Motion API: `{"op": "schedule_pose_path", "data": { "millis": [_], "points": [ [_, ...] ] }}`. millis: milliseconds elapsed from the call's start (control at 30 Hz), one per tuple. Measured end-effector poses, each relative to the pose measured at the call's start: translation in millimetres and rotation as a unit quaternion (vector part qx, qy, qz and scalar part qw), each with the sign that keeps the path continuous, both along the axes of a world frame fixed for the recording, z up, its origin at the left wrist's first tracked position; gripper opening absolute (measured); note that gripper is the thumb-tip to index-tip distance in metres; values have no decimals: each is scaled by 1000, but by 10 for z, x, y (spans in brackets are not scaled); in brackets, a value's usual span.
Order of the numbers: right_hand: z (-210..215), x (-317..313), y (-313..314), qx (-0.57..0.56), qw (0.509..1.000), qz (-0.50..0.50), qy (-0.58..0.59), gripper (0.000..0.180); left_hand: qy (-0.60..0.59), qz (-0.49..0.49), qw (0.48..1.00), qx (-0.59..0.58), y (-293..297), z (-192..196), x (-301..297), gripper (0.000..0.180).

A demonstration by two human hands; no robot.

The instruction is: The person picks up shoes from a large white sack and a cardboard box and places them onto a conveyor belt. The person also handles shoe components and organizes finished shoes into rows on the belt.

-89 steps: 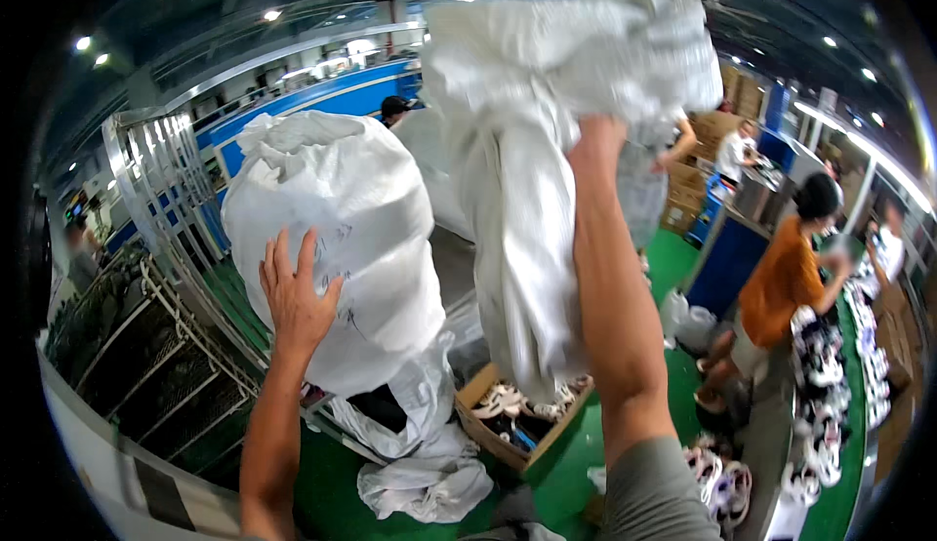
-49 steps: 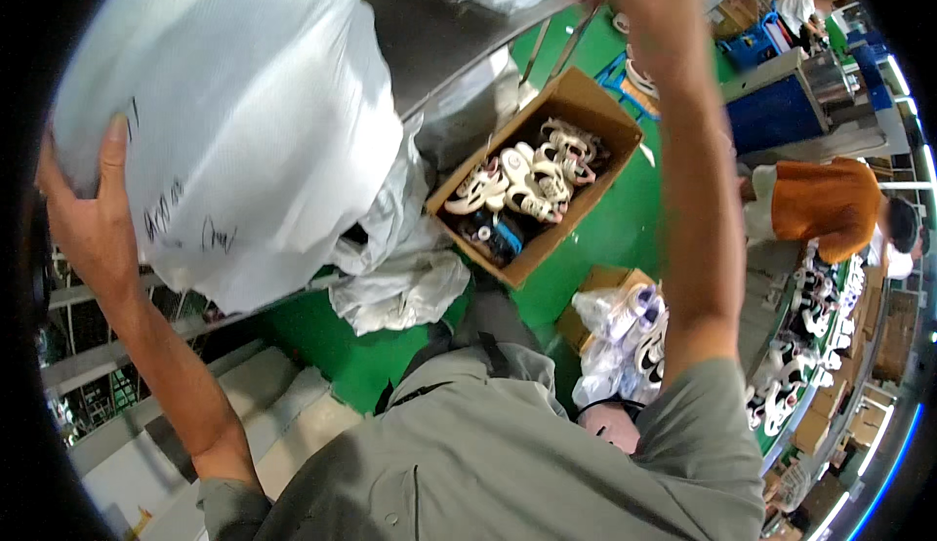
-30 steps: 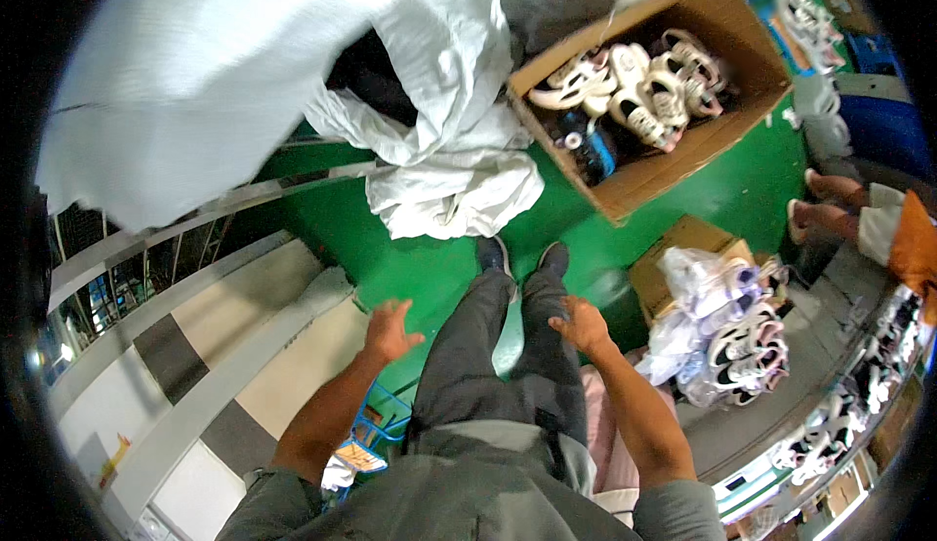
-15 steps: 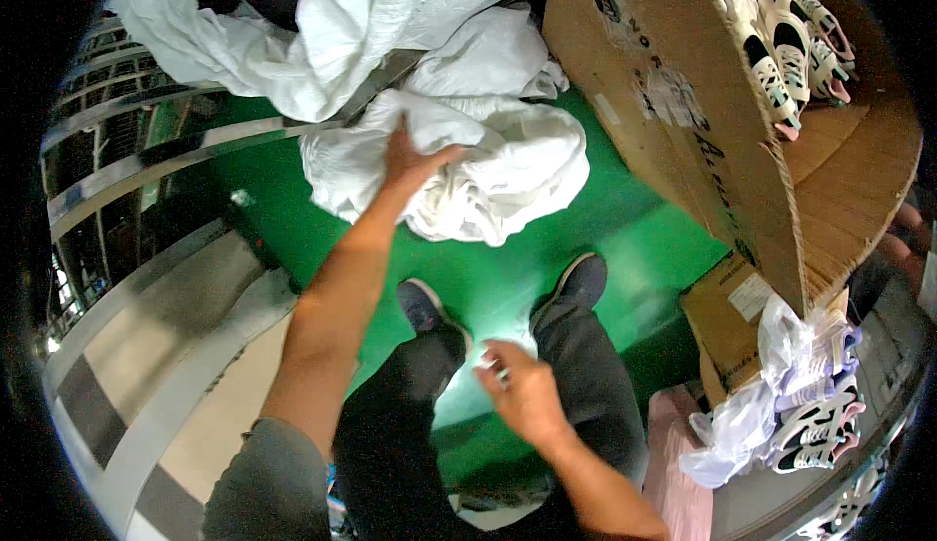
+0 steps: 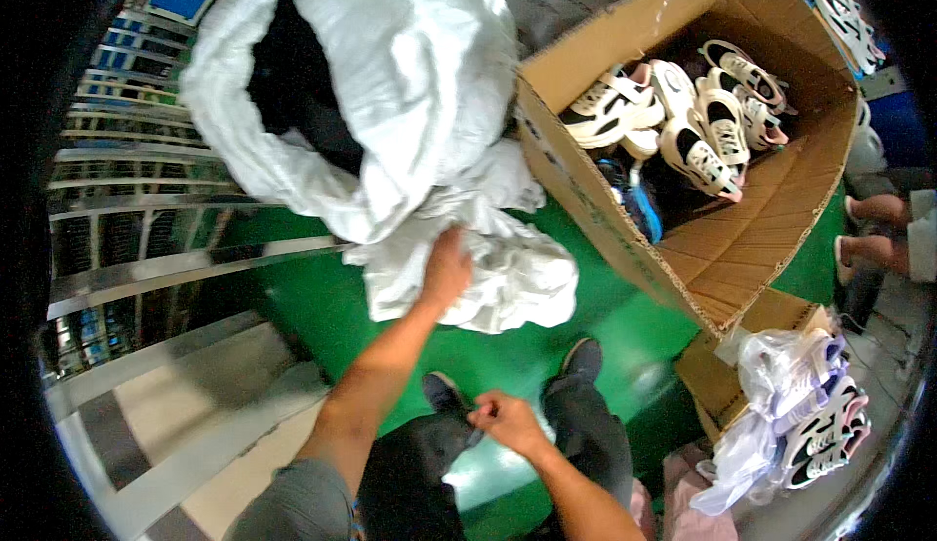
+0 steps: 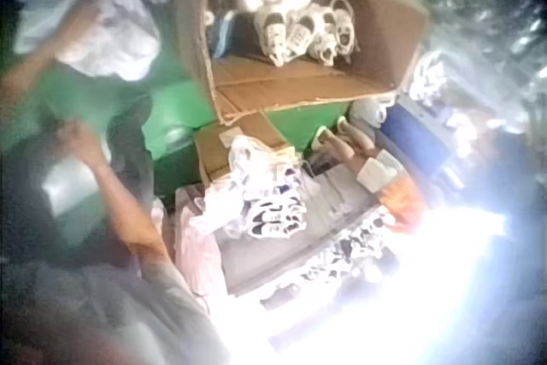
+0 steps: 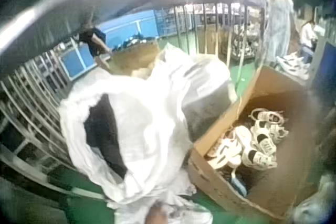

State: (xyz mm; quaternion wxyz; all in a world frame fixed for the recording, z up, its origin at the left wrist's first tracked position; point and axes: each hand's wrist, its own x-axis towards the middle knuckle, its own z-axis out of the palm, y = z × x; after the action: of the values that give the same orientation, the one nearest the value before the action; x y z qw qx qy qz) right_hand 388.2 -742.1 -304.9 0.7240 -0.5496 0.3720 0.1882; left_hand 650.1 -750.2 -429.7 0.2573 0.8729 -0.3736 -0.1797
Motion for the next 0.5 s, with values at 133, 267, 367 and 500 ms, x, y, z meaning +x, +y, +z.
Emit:
{"op": "schedule_pose_path", "data": {
  "millis": [133, 267, 367, 500],
  "points": [
    [-216, -301, 318, 82, 979, -159, 96, 31, 217, -200, 953, 61, 1025, 1387, -589, 42],
    [333, -655, 393, 151, 970, -141, 128, 34, 246, -282, 856, 357, 3602, 2049, -659, 48],
    [885, -1040, 10, 73, 952, -282, 92, 24, 197, -183, 724, 636, 4349, 2977, -500, 36],
    [1479, -1496, -414, 37, 890, -430, 145, 13, 204, -262, 739, 586, 4943, 3717, -396, 31]
  ]
}}
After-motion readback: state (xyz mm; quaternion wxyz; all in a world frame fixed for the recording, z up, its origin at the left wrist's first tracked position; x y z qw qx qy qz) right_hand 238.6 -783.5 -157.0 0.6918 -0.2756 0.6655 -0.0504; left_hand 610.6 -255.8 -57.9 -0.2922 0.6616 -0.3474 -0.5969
